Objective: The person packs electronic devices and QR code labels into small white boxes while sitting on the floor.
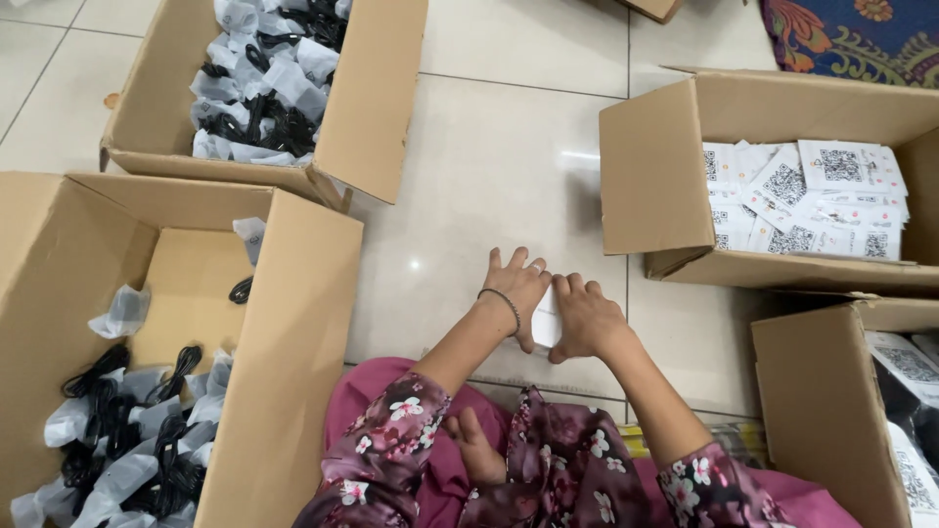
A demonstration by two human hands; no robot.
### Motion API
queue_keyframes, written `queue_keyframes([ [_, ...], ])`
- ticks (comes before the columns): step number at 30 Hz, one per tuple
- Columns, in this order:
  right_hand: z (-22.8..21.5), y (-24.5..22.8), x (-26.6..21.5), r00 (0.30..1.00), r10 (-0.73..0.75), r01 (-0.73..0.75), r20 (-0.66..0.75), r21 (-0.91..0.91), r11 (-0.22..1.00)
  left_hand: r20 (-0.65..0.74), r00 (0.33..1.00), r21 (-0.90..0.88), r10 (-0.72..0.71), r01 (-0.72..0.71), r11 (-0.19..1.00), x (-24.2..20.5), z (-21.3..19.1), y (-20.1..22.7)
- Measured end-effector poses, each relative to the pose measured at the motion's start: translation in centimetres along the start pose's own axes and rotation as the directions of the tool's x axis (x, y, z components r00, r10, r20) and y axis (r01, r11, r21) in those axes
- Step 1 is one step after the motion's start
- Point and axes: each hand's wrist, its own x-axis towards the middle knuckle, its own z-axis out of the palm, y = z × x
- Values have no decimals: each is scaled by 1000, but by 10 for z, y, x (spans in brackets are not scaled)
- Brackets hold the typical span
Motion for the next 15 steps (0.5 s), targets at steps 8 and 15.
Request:
queue_keyframes([
  [8, 84, 113, 34, 895, -445, 322, -44, 754, 573, -221, 952, -830, 214, -299, 472, 19, 119, -90],
  [15, 230, 83, 65, 961, 39, 214, -274, 827, 520, -246, 936, -891, 253, -321, 320, 42, 178, -90],
])
